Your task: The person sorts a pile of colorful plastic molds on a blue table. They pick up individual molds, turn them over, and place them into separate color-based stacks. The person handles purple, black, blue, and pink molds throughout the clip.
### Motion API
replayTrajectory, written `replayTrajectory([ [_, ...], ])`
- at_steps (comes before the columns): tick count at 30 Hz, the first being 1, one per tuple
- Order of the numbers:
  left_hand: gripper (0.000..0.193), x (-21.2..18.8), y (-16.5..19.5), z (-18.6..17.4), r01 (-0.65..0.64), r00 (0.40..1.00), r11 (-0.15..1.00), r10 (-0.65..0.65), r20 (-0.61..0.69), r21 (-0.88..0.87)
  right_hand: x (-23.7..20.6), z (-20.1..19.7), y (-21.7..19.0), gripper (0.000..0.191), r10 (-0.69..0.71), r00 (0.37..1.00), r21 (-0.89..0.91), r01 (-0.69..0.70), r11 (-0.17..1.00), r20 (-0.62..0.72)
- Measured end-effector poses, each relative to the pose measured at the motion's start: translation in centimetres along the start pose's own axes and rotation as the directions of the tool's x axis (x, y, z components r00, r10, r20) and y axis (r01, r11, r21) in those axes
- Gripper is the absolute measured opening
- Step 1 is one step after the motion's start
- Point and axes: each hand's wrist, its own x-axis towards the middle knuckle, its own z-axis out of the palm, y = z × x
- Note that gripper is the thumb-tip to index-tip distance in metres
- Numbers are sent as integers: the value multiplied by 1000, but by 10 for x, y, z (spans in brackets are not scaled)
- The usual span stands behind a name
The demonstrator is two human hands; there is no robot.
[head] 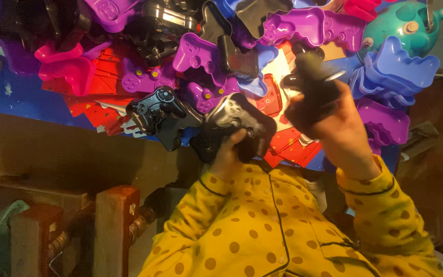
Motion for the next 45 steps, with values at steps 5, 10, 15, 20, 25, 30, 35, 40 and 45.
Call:
replayTrajectory([
  [5, 45, -14, 22, -5, -131, 991, 990, 131, 12, 52, -8, -17, 17, 49, 443, 896, 723, -317, 614, 16],
  [10, 39, -13, 16, -18, -105, 992, 992, 109, -62, 67, -11, -14, 23, 43, 270, 958, 552, -172, 816, -100],
  [15, 23, -12, 3, -31, -58, 990, 998, 59, 126, -11, -27, 4, 13, 44, -50, 994, -105, 60, 993, 96],
  [20, 34, -13, 12, -14, 84, 992, 992, -92, 91, 95, -23, 15, 11, 37, -417, 790, -662, 608, 438, 450],
  [25, 58, -20, 9, 8, 95, 989, 993, -103, 110, 74, -15, 20, 4, 41, -316, 704, -662, 708, 246, 636],
  [30, 60, -10, -9, -15, 321, 946, 929, -303, 118, -184, -17, 17, 7, 47, -283, 723, -575, 680, 454, 631],
  [35, 50, -3, -17, -42, 370, 927, 910, -376, 4, -186, -27, 9, 22, 41, -362, 914, -475, 404, 781, 182],
  [40, 42, -9, -7, -25, 302, 951, 948, -294, 94, -94, -25, 12, 37, 79, -192, 966, -232, 230, 945, 176],
  [45, 43, -19, 4, 11, 195, 978, 975, -202, 59, 107, -27, 17, 62, 65, 158, 968, -185, -123, 975, 194],
])
